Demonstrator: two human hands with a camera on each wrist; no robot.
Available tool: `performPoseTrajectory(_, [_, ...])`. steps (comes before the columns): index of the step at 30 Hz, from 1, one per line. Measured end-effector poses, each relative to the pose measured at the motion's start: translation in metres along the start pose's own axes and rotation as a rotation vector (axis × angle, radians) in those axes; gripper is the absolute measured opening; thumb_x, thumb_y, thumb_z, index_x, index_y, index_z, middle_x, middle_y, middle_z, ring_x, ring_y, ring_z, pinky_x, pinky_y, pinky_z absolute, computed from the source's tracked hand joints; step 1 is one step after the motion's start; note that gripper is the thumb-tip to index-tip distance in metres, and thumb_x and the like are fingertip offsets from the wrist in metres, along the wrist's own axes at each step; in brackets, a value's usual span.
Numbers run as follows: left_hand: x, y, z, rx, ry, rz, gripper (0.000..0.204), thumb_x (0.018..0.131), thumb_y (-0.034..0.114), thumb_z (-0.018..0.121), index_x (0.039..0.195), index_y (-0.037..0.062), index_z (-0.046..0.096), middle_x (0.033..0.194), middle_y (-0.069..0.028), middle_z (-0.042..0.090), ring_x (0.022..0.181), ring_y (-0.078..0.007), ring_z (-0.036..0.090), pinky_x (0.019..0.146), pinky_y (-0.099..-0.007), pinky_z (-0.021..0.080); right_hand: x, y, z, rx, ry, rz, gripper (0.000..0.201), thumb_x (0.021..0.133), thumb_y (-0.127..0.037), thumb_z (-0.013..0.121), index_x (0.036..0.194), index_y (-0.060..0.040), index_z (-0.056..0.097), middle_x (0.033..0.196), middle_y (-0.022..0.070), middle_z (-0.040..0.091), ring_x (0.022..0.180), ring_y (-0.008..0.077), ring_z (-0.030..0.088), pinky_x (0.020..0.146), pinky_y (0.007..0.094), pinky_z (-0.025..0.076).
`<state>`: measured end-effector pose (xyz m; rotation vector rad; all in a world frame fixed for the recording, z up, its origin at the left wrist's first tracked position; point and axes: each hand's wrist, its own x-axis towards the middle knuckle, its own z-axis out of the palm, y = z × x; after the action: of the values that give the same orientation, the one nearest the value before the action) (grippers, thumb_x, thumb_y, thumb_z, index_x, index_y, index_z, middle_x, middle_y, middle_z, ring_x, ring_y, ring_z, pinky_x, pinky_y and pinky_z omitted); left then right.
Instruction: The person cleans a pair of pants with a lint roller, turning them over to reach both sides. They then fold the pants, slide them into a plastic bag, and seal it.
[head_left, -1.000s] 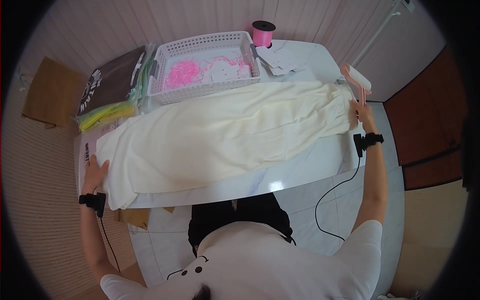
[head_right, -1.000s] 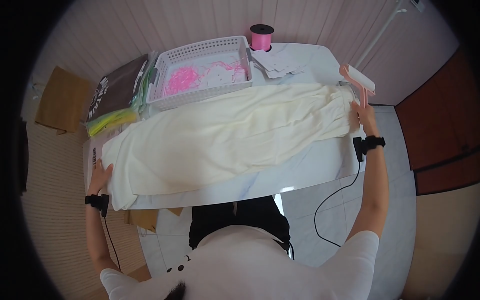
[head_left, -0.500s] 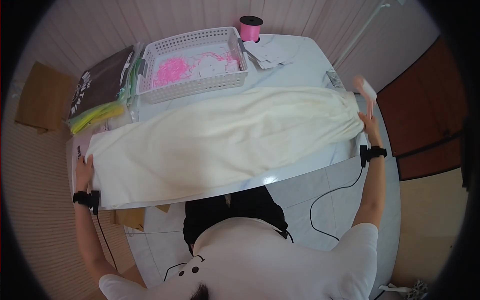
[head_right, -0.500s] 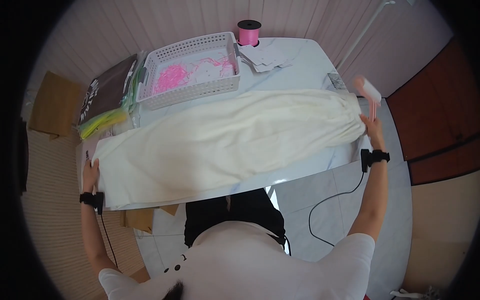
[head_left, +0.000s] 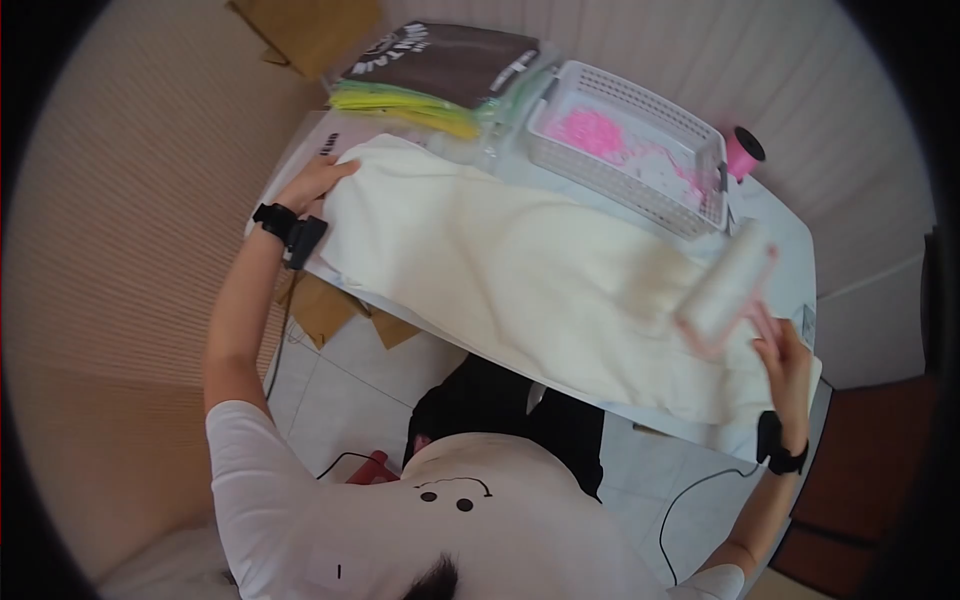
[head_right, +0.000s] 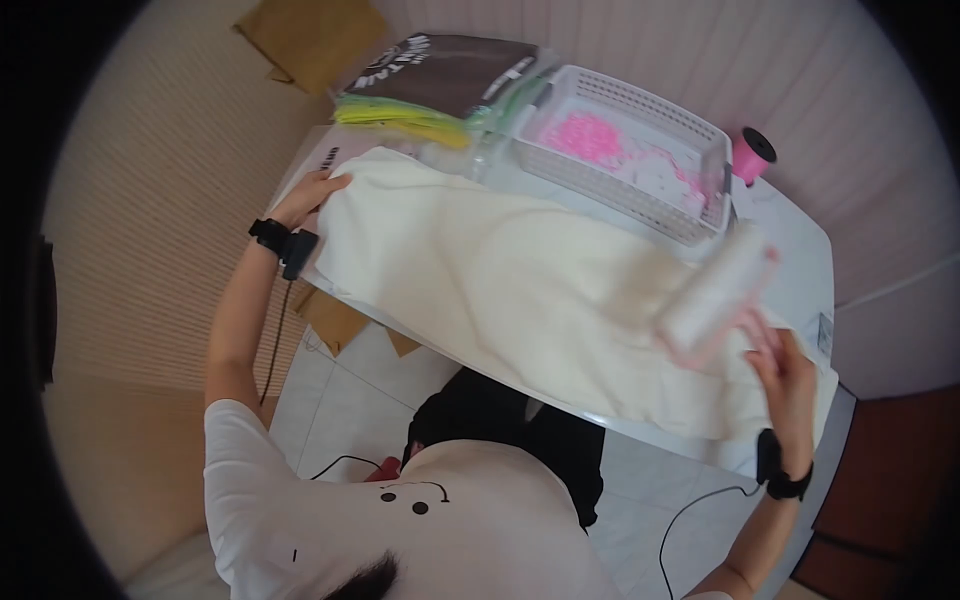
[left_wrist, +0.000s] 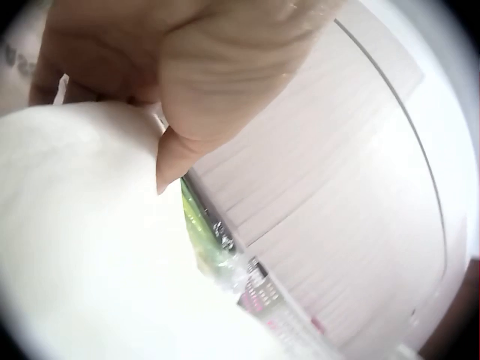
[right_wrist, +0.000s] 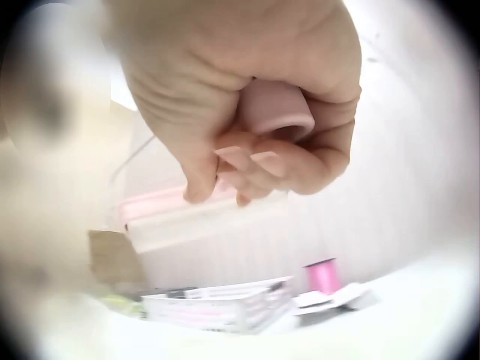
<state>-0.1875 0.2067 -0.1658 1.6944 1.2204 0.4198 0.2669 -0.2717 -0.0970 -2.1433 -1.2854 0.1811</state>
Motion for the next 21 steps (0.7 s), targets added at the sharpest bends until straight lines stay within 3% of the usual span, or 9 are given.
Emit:
performPoseTrajectory(1, [0.001,-0.003,0.001,-0.170,0.015,0.028,0.046,0.085,0.041,0.063,0.101,-0.0022,0.062,0.083,-0.0067,0.064,0.071,-0.0140,0.059,0.062,-0.0278,0.048,0.010,-0.038,0.020,-0.016,-0.149,0.031,0.025,0.081,-0.014,0.070,0.097,-0.0002,0.057,0.066,0.0095,0.048,0.060,0.0126,0.042,0.056,0.0270,0.039])
performPoseTrajectory(4, [-0.005,-0.013,-0.010,0.006,0.182,0.065,0.041,0.086,0.043,0.062,0.090,0.0019,0.065,0.074,-0.0030,0.060,0.065,-0.0100,0.054,0.057,-0.0240,0.043,0.049,-0.100,0.075,0.077,-0.363,-0.210,0.031,0.081,-0.024,0.071,0.098,-0.0017,0.058,0.065,0.0156,0.053,0.056,0.0254,0.050,0.056,0.0328,0.043])
performPoseTrajectory(8, [-0.019,-0.010,-0.026,0.271,-0.078,-0.101,0.042,0.087,0.044,0.061,0.087,0.0021,0.066,0.070,-0.0005,0.056,0.066,-0.0088,0.050,0.059,-0.0240,0.041,0.104,-0.166,0.150,0.086,-0.498,-0.542,0.036,0.086,-0.037,0.064,0.096,-0.0026,0.058,0.072,0.0206,0.061,0.068,0.0391,0.059,0.060,0.0421,0.046])
performPoseTrajectory(10, [-0.013,-0.021,-0.029,0.217,-0.113,-0.044,0.042,0.088,0.042,0.060,0.089,0.0007,0.066,0.073,-0.0018,0.059,0.067,-0.0093,0.052,0.061,-0.0246,0.042,0.129,-0.194,0.191,0.039,-0.520,-0.673,0.038,0.086,-0.037,0.063,0.099,-0.0015,0.059,0.071,0.0205,0.060,0.066,0.0361,0.060,0.060,0.0392,0.045])
performPoseTrajectory(15, [-0.010,-0.026,-0.016,-0.119,-0.102,-0.066,0.037,0.093,0.030,0.054,0.104,-0.0054,0.060,0.098,-0.0087,0.065,0.083,-0.0144,0.060,0.075,-0.0284,0.047,0.154,-0.241,0.286,0.024,-0.473,-0.713,0.041,0.091,-0.044,0.053,0.097,-0.0037,0.055,0.073,0.0196,0.064,0.070,0.0385,0.063,0.063,0.0472,0.048])
performPoseTrajectory(19, [-0.018,-0.032,0.000,0.266,0.135,0.047,0.039,0.094,0.025,0.051,0.113,-0.0087,0.054,0.101,-0.0186,0.063,0.093,-0.0189,0.060,0.079,-0.0298,0.048,0.151,-0.235,0.301,-0.178,-0.542,-0.729,0.041,0.092,-0.045,0.049,0.100,-0.0048,0.052,0.071,0.0190,0.063,0.068,0.0383,0.063,0.062,0.0481,0.049])
performPoseTrajectory(20, [-0.023,-0.029,0.003,0.317,0.137,0.051,0.043,0.094,0.027,0.051,0.117,-0.0086,0.051,0.104,-0.0251,0.062,0.097,-0.0273,0.061,0.083,-0.0346,0.047,0.150,-0.224,0.292,-0.224,-0.545,-0.740,0.040,0.092,-0.045,0.049,0.100,-0.0057,0.051,0.070,0.0195,0.063,0.068,0.0389,0.062,0.062,0.0487,0.049])
performPoseTrajectory(21, [-0.018,-0.035,0.004,0.386,0.168,0.080,0.043,0.094,0.028,0.050,0.117,-0.0086,0.051,0.106,-0.0262,0.061,0.098,-0.0302,0.060,0.084,-0.0361,0.046,0.149,-0.211,0.281,-0.275,-0.550,-0.751,0.039,0.093,-0.045,0.048,0.100,-0.0065,0.050,0.070,0.0200,0.062,0.068,0.0395,0.062,0.062,0.0492,0.048])
